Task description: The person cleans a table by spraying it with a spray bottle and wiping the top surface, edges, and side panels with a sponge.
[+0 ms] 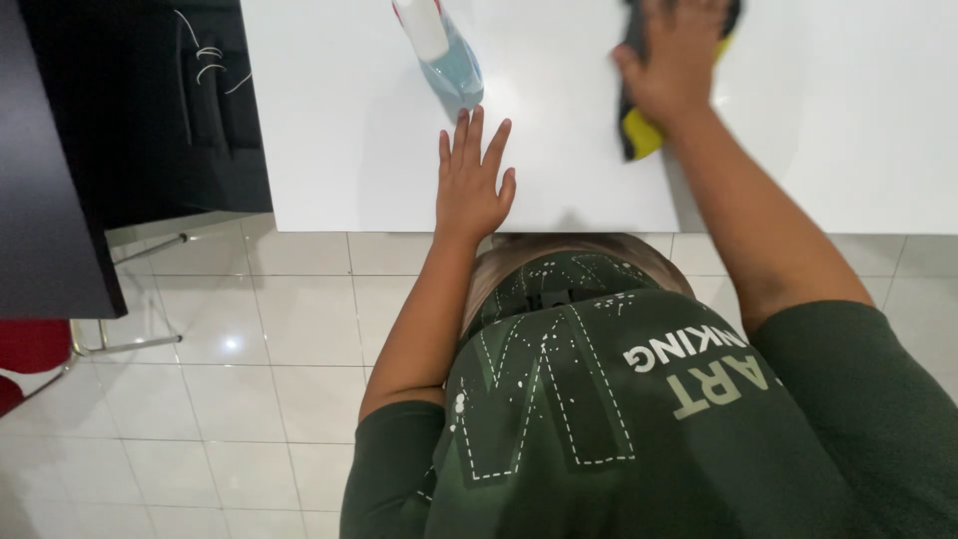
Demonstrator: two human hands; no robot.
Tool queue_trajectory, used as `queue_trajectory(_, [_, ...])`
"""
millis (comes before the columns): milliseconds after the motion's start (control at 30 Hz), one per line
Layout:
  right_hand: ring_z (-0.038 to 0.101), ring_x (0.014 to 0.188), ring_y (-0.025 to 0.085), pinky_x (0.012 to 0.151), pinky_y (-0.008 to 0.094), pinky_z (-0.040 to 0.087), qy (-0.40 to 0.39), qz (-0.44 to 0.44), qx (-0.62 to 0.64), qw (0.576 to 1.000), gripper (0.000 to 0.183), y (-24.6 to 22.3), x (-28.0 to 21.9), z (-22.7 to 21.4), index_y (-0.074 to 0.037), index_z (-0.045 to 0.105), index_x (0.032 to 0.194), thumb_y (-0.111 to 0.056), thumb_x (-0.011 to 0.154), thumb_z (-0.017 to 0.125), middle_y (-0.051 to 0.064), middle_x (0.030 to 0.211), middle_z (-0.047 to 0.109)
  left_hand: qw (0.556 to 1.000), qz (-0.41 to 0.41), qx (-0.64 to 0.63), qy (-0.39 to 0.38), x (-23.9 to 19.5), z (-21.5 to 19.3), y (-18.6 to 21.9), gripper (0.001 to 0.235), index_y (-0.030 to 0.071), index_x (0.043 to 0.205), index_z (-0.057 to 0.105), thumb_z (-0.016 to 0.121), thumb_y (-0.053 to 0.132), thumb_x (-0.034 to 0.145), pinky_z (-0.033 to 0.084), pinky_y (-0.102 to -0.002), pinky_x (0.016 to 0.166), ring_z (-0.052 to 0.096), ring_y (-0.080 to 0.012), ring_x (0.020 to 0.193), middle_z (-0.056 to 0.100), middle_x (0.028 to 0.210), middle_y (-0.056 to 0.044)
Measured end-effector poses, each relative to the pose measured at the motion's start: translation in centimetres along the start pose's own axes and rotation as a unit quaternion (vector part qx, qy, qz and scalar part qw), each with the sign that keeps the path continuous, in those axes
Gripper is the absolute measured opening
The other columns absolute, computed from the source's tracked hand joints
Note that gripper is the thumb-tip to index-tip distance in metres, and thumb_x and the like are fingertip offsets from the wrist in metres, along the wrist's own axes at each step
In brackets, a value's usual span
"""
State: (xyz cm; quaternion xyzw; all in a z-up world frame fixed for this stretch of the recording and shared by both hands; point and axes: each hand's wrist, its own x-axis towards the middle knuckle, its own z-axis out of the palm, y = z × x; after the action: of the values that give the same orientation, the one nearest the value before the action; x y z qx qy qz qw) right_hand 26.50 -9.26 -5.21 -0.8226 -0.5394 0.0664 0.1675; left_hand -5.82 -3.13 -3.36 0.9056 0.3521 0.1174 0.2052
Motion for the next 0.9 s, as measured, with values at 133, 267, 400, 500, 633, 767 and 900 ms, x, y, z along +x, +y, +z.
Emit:
queue_trajectory(133, [0.009, 0.159, 0.045, 0.125, 0.063, 0.003, -0.033, -0.144, 0.025, 0.989, 0.083, -8.5, -4.2, 2.5, -0.007, 0.040, 0.167, -0.046, 0.100, 0.070, 0.029, 0.173, 0.019, 1.000, 0.019, 0.008, 0.000, -0.3, 0.9, -0.9, 0.065, 0.019, 0.159, 0.039, 0.061, 0.028, 0.098, 0.012, -0.059, 0.128, 0.018, -0.0366, 0.158, 0.024, 0.167, -0.019])
queue_trajectory(267, [0.010, 0.165, 0.041, 0.131, 0.061, 0.007, -0.071, -0.219, 0.036, 0.972, 0.075, -9.8, -11.1, 3.2, -0.014, 0.042, 0.166, -0.047, 0.103, 0.064, 0.021, 0.177, 0.020, 0.999, 0.038, 0.005, 0.002, -0.7, 1.2, -1.2, 0.066, 0.015, 0.160, 0.037, 0.060, 0.028, 0.099, 0.011, -0.059, 0.129, 0.016, -0.0377, 0.159, 0.023, 0.168, -0.019])
queue_trajectory(400, [0.014, 0.161, 0.044, 0.128, 0.063, 0.009, -0.023, -0.085, 0.046, 0.995, 0.075, -2.3, -15.7, 2.6, -0.019, 0.046, 0.163, -0.047, 0.096, 0.064, 0.020, 0.174, 0.023, 0.998, 0.059, 0.020, -0.011, -0.9, 1.2, -1.5, 0.067, 0.011, 0.160, 0.036, 0.059, 0.027, 0.099, 0.010, -0.059, 0.127, 0.014, -0.0398, 0.158, 0.019, 0.168, -0.022])
queue_trajectory(500, [0.017, 0.163, 0.049, 0.131, 0.064, 0.011, 0.075, 0.013, 0.025, 0.997, 0.075, 8.1, -18.5, 0.2, -0.012, 0.041, 0.167, -0.043, 0.103, 0.067, 0.026, 0.176, 0.021, 0.997, 0.065, 0.028, -0.021, -1.1, 1.3, -1.4, 0.067, 0.008, 0.160, 0.034, 0.058, 0.027, 0.100, 0.009, -0.060, 0.127, 0.011, -0.0409, 0.158, 0.017, 0.168, -0.024])
queue_trajectory(633, [0.010, 0.164, 0.051, 0.135, 0.065, 0.011, 0.121, 0.221, -0.062, 0.966, 0.068, 18.7, -21.9, -2.1, -0.007, 0.033, 0.166, -0.027, 0.107, 0.060, 0.029, 0.174, 0.012, 0.997, 0.063, 0.036, -0.032, -1.3, 1.6, -1.5, 0.067, 0.007, 0.160, 0.033, 0.056, 0.028, 0.101, 0.008, -0.059, 0.128, 0.009, -0.0404, 0.158, 0.015, 0.168, -0.024])
queue_trajectory(767, [0.008, 0.161, 0.053, 0.131, 0.067, 0.009, 0.143, 0.273, -0.113, 0.945, 0.070, 17.9, -18.0, -1.8, -0.007, 0.032, 0.166, -0.029, 0.105, 0.057, 0.032, 0.172, 0.013, 0.995, 0.068, 0.059, -0.040, -1.0, 1.3, -1.2, 0.069, 0.005, 0.160, 0.027, 0.054, 0.030, 0.101, 0.007, -0.059, 0.126, 0.006, -0.0419, 0.157, 0.012, 0.167, -0.027])
queue_trajectory(900, [0.009, 0.161, 0.052, 0.128, 0.069, 0.007, 0.101, 0.133, -0.052, 0.985, 0.082, 4.3, -13.0, 1.6, -0.003, 0.029, 0.169, -0.028, 0.101, 0.068, 0.034, 0.173, 0.014, 0.995, 0.057, 0.068, -0.052, -1.1, 1.4, -1.4, 0.071, 0.007, 0.162, 0.024, 0.052, 0.031, 0.101, 0.007, -0.057, 0.128, 0.006, -0.0388, 0.158, 0.011, 0.169, -0.026])
